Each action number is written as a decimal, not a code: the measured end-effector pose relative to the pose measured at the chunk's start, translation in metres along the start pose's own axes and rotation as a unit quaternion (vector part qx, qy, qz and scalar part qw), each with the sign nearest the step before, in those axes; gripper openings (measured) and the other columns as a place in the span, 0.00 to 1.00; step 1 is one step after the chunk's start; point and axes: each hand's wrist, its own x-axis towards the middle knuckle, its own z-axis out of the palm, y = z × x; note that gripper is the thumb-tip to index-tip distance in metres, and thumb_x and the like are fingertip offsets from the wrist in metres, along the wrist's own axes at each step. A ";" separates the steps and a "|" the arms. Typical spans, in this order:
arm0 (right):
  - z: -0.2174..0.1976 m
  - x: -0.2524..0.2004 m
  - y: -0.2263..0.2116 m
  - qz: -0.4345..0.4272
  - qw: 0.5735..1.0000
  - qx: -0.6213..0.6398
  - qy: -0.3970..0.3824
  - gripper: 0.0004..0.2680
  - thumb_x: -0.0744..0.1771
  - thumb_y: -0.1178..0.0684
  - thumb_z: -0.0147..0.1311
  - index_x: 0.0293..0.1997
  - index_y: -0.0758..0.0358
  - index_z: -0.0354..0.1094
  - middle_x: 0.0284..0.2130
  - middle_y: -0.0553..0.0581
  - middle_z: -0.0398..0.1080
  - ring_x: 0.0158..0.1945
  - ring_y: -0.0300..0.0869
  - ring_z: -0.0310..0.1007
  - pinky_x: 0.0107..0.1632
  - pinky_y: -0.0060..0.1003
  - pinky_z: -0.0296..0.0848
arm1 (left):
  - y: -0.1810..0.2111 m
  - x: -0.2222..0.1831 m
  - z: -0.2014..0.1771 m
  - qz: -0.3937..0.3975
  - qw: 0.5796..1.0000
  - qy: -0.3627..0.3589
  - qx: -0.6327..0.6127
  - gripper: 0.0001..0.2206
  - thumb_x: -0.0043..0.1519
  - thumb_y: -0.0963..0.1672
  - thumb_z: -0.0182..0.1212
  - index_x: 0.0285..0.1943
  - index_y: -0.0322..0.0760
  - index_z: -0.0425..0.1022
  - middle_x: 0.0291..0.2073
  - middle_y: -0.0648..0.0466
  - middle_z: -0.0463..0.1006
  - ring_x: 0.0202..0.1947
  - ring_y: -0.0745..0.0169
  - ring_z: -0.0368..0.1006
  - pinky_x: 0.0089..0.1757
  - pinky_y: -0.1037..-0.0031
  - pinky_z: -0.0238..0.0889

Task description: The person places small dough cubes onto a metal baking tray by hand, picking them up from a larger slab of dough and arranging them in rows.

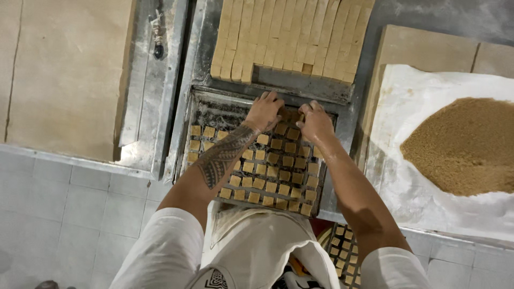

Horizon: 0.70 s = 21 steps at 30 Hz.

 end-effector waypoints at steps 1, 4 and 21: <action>-0.001 -0.004 0.001 -0.009 1.000 0.000 0.006 0.17 0.66 0.48 0.63 0.59 0.60 0.66 0.59 0.65 0.61 0.65 0.59 0.60 0.59 0.54 0.70 | 0.004 -0.002 0.001 -0.010 1.000 -0.010 0.001 0.19 0.60 0.46 0.68 0.58 0.38 0.74 0.58 0.45 0.66 0.61 0.40 0.61 0.57 0.50 0.62; -0.010 0.001 -0.003 0.000 0.999 0.039 0.017 0.17 0.67 0.47 0.61 0.60 0.60 0.66 0.58 0.64 0.63 0.62 0.58 0.64 0.59 0.54 0.70 | 0.004 -0.005 -0.004 -0.013 0.998 0.066 -0.003 0.19 0.58 0.46 0.68 0.56 0.37 0.74 0.56 0.44 0.66 0.58 0.38 0.62 0.53 0.49 0.63; 0.046 0.202 -0.150 0.241 0.904 0.351 0.027 0.15 0.68 0.48 0.58 0.56 0.67 0.67 0.46 0.63 0.73 0.47 0.54 0.74 0.47 0.51 0.73 | -0.188 -0.124 -0.080 -0.134 0.930 0.224 -0.259 0.08 0.61 0.41 0.63 0.47 0.33 0.77 0.46 0.44 0.75 0.42 0.43 0.74 0.42 0.59 0.69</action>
